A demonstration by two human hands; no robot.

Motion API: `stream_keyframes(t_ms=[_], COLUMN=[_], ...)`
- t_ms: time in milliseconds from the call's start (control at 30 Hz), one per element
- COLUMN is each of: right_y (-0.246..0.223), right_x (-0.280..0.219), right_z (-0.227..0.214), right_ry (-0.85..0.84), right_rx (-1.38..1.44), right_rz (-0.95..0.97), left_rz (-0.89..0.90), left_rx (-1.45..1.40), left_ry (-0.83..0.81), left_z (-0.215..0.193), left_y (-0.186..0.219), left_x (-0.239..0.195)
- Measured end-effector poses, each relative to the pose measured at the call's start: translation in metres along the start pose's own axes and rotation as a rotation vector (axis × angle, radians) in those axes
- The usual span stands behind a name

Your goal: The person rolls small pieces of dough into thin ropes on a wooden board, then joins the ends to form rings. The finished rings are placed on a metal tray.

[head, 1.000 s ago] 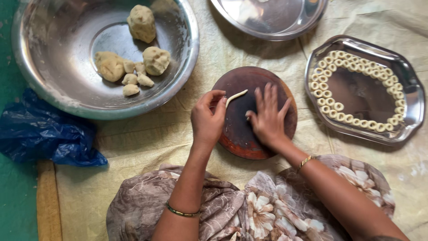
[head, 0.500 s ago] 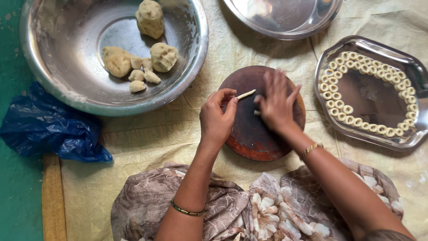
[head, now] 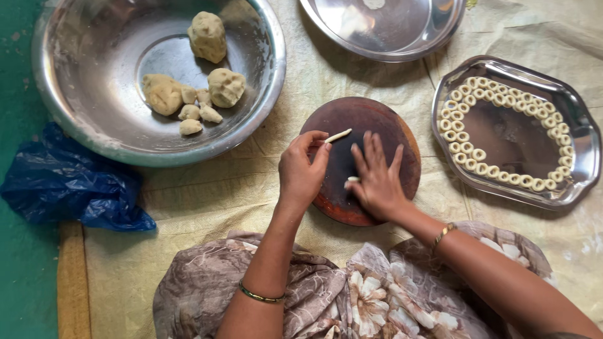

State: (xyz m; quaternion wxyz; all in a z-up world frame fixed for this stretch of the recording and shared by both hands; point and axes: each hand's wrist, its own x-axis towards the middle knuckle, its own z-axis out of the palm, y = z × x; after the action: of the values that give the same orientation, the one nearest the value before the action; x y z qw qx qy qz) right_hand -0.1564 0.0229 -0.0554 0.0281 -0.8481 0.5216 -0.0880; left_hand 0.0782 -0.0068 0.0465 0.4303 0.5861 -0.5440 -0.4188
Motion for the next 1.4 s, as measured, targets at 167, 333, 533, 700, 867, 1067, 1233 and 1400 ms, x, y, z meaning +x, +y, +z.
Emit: stream_keyframes(t_ms=[167, 333, 533, 700, 867, 1067, 1233, 1400], right_y=[0.044, 0.066, 0.021, -0.024, -0.010, 0.026, 0.008, -0.008], right_x=[0.074, 0.103, 0.048, -0.026, -0.048, -0.056, -0.056, -0.048], right_z=[0.014, 0.018, 0.010, -0.015, -0.040, -0.069, -0.076, -0.083], right_ry=[0.145, 0.274, 0.062, -0.115, -0.049, 0.109, 0.021, -0.046], right_rx=[-0.122, -0.202, -0.045, 0.075, 0.270, 0.256, 0.249, 0.151], right_rz=[0.070, 0.149, 0.030, -0.087, 0.091, 0.427, 0.363, 0.345], left_rz=[0.207, 0.083, 0.070, 0.076, 0.093, 0.327, 0.489, 0.543], left_rx=[0.121, 0.009, -0.050, -0.033, -0.064, 0.340, 0.603, 0.699], left_ry=[0.067, 0.019, 0.035, 0.030, -0.015, -0.081, -0.135, -0.089], left_z=[-0.003, -0.005, -0.002, 0.002, 0.018, 0.060, 0.085, 0.092], left_y=[0.004, 0.005, 0.002, -0.003, -0.013, -0.020, -0.031, -0.040], left_x=[-0.001, 0.002, 0.005, 0.002, -0.008, -0.042, -0.064, -0.063])
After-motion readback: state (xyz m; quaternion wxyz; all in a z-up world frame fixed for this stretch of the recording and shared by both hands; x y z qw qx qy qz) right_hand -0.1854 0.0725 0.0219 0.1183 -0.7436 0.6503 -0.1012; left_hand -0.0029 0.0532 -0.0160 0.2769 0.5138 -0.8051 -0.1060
